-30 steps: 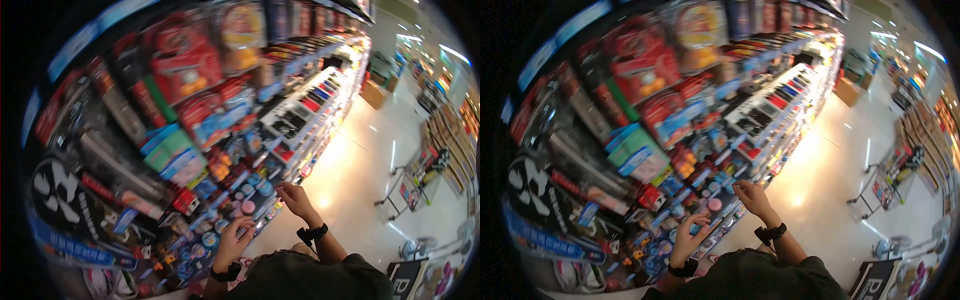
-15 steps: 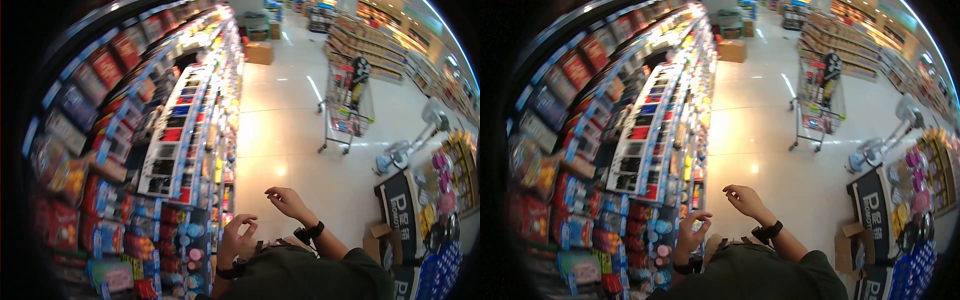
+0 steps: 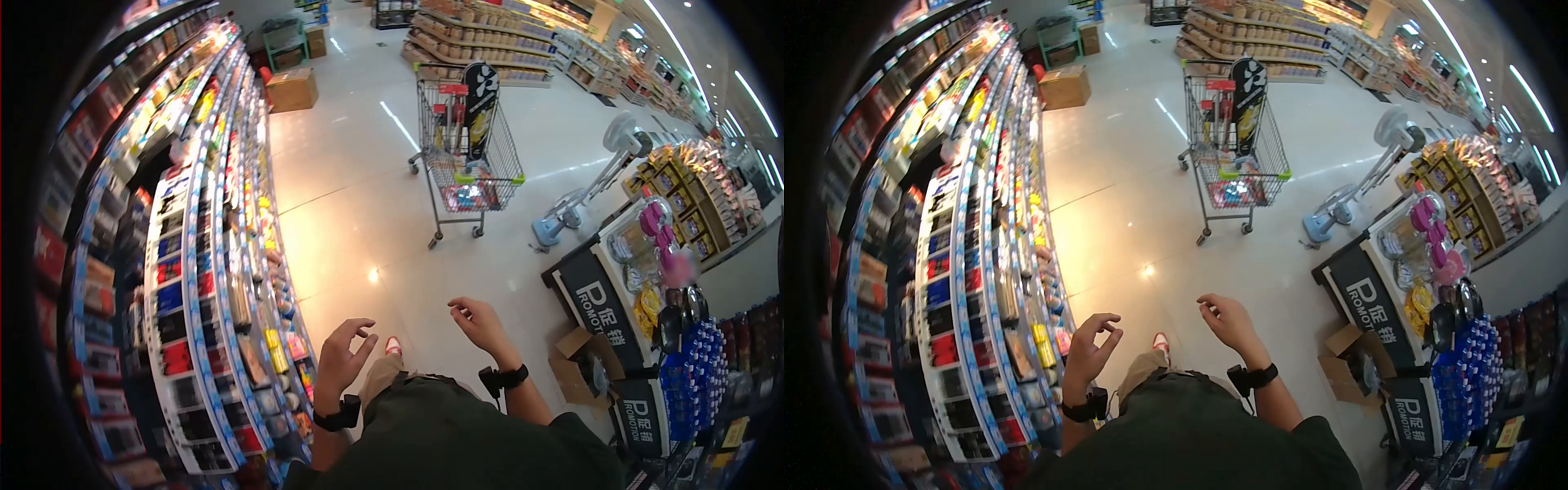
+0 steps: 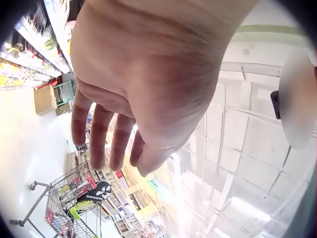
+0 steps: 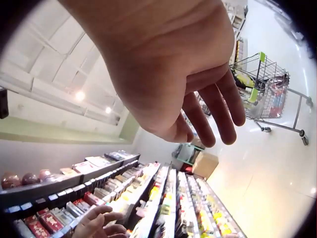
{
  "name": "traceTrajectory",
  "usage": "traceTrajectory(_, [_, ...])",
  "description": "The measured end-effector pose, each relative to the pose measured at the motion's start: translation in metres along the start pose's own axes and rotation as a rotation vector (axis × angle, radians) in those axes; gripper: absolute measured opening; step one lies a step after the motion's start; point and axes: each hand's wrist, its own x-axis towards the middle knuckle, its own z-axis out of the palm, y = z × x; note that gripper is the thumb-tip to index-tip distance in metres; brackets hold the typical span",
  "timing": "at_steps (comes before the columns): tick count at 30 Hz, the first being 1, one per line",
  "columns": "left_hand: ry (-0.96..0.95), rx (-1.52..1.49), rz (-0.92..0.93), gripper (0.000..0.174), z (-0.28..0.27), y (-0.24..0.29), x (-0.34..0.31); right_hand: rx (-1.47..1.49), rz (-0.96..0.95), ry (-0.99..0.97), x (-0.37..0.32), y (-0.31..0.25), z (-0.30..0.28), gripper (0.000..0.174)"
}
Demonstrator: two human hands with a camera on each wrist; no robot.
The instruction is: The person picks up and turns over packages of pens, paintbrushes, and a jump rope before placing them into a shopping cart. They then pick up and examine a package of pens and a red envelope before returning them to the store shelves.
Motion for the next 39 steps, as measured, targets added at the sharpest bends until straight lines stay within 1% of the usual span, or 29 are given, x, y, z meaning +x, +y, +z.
traceTrajectory(4, [-0.104,0.000,0.014,0.029,-0.003,-0.032,0.105,0.032,0.109,0.101,0.048,0.022,-0.026,0.022])
traceTrajectory(6, [-0.178,0.038,0.013,0.029,0.001,-0.043,0.150,0.053,0.189,0.153,0.052,0.041,-0.039,0.022])
traceTrajectory(8, [-0.250,0.064,0.026,0.031,0.007,-0.054,0.191,0.107,0.287,0.258,0.054,0.058,-0.049,0.022])
traceTrajectory(11, [-0.391,0.085,-0.035,0.036,0.022,-0.069,0.248,0.172,0.416,0.436,0.062,0.088,-0.065,0.022])
traceTrajectory(12, [-0.433,0.113,-0.014,0.037,0.027,-0.075,0.266,0.191,0.456,0.496,0.070,0.096,-0.071,0.021])
traceTrajectory(15, [-0.519,0.164,-0.040,0.037,0.046,-0.085,0.317,0.215,0.554,0.701,0.105,0.118,-0.095,0.021])
traceTrajectory(16, [-0.537,0.161,-0.046,0.038,0.053,-0.088,0.335,0.186,0.521,0.741,0.123,0.126,-0.105,0.020])
traceTrajectory(19, [-0.521,0.172,-0.015,0.037,0.077,-0.097,0.389,0.144,0.416,0.710,0.194,0.150,-0.141,0.019])
traceTrajectory(22, [-0.444,0.207,-0.039,0.038,0.089,-0.095,0.439,-0.041,0.370,0.524,0.274,0.165,-0.174,0.020])
traceTrajectory(23, [-0.405,0.212,-0.093,0.039,0.092,-0.091,0.454,-0.008,0.334,0.479,0.302,0.170,-0.182,0.021])
traceTrajectory(24, [-0.360,0.199,-0.099,0.040,0.096,-0.092,0.469,0.030,0.302,0.434,0.330,0.173,-0.186,0.022])
traceTrajectory(26, [-0.298,0.181,-0.138,0.041,0.099,-0.093,0.493,-0.007,0.207,0.331,0.382,0.175,-0.195,0.022])
traceTrajectory(29, [-0.270,0.203,-0.258,0.044,0.102,-0.100,0.521,0.005,0.219,0.196,0.443,0.180,-0.193,0.024])
traceTrajectory(32, [-0.297,0.176,-0.332,0.045,0.104,-0.118,0.555,-0.036,0.214,0.074,0.484,0.188,-0.186,0.024])
traceTrajectory(34, [-0.331,0.174,-0.355,0.046,0.106,-0.133,0.586,-0.064,0.221,0.015,0.506,0.203,-0.177,0.025])
traceTrajectory(35, [-0.351,0.173,-0.365,0.047,0.108,-0.140,0.604,-0.078,0.227,-0.013,0.516,0.212,-0.171,0.025])
traceTrajectory(38, [-0.446,0.179,-0.300,0.048,0.127,-0.169,0.668,-0.121,0.257,-0.037,0.544,0.241,-0.150,0.026])
traceTrajectory(39, [-0.483,0.187,-0.275,0.048,0.135,-0.182,0.691,-0.100,0.302,-0.050,0.554,0.250,-0.142,0.026])
